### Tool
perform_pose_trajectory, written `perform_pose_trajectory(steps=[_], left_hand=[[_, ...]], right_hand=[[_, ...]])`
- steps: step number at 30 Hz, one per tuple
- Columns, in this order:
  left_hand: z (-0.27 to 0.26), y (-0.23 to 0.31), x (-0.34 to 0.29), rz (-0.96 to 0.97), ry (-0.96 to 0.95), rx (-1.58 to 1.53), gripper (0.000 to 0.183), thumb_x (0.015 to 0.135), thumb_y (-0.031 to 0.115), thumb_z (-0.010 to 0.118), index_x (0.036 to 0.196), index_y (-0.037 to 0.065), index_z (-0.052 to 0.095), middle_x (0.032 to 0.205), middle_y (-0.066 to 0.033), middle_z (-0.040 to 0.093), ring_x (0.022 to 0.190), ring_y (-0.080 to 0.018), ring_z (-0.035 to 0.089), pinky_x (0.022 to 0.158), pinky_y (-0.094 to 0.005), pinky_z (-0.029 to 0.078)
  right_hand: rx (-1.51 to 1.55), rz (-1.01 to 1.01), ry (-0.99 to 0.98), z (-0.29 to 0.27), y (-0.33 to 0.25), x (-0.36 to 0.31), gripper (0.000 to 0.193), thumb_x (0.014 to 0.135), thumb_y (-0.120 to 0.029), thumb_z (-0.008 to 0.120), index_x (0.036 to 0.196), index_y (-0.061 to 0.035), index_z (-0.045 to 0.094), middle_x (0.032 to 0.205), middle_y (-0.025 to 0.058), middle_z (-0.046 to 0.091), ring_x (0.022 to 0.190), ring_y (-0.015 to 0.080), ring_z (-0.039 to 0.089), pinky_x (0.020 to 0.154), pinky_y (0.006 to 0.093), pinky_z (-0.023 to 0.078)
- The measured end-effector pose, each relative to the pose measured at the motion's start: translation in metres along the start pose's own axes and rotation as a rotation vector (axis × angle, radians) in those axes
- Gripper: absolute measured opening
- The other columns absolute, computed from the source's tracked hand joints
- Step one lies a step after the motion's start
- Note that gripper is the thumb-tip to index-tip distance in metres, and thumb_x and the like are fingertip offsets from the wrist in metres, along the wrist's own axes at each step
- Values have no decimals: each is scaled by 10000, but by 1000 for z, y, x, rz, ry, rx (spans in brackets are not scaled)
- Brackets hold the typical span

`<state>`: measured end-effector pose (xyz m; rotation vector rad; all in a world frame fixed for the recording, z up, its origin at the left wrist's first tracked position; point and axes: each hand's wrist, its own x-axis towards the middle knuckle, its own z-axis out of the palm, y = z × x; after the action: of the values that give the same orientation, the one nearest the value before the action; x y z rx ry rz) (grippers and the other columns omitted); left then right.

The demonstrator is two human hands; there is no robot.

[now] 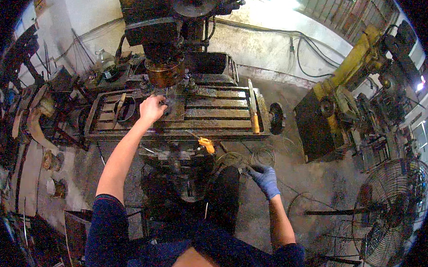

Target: The person picks up metal parts from a bin and cleans them using an air nozzle and a cloth on a machine table.

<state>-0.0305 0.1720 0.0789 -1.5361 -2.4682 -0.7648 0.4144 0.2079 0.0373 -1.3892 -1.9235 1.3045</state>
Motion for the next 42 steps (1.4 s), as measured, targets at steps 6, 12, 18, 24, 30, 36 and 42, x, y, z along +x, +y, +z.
perform_pose_trajectory(steps=[6, 12, 18, 24, 30, 36, 42], left_hand=[[7, -4, 4, -2, -40, -17, 199, 679, 184, 644, 869, 126, 651, 793, -130, 637, 758, -307, 611, 682, -415, 488], [30, -4, 24, 49, 18, -25, 205, 715, 184, 623, 907, 118, 649, 804, -132, 638, 757, -308, 611, 677, -417, 487], [36, -2, 27, 73, 126, -4, 262, 730, 216, 627, 955, 83, 620, 793, -159, 631, 752, -322, 612, 659, -426, 487], [29, 9, 31, -210, 80, -18, 326, 697, 274, 670, 885, 20, 592, 780, -170, 628, 746, -348, 613, 669, -432, 488], [20, -4, 38, -225, -38, -146, 383, 677, 257, 670, 985, 37, 617, 828, -183, 633, 821, -329, 608, 730, -422, 488], [28, -2, 47, -226, -52, -170, 337, 675, 239, 665, 965, 67, 648, 849, -179, 634, 813, -326, 607, 707, -419, 491], [36, -11, 43, -253, 44, -150, 329, 656, 262, 716, 799, -19, 624, 774, -190, 624, 771, -333, 609, 667, -420, 490]], right_hand=[[35, -24, -27, 7, -4, 0, 279, 771, -180, 663, 941, 39, 638, 777, 46, 650, 693, 83, 562, 638, 233, 457], [-49, -106, -40, 10, -31, -3, 265, 773, -174, 660, 943, 28, 643, 794, 59, 659, 730, 93, 577, 651, 243, 463], [-24, -122, -10, -5, -27, -1, 202, 780, -123, 636, 918, 24, 649, 790, 66, 662, 736, 90, 583, 656, 245, 468], [-234, -434, 127, -63, -94, 19, 276, 740, -164, 681, 953, 5, 637, 800, 71, 646, 723, 106, 571, 674, 262, 474], [25, -995, 484, -148, -272, 52, 367, 782, -201, 605, 1102, -30, 553, 1044, 112, 581, 933, 232, 562, 838, 334, 443], [666, -1211, -324, -167, -409, 25, 470, 872, -305, 456, 1233, -5, 443, 1242, 152, 478, 1165, 272, 432, 1028, 392, 276], [33, -1466, 420, -108, -328, 19, 404, 926, -317, 339, 958, 18, 562, 1051, 152, 577, 1024, 304, 534, 932, 395, 367]])
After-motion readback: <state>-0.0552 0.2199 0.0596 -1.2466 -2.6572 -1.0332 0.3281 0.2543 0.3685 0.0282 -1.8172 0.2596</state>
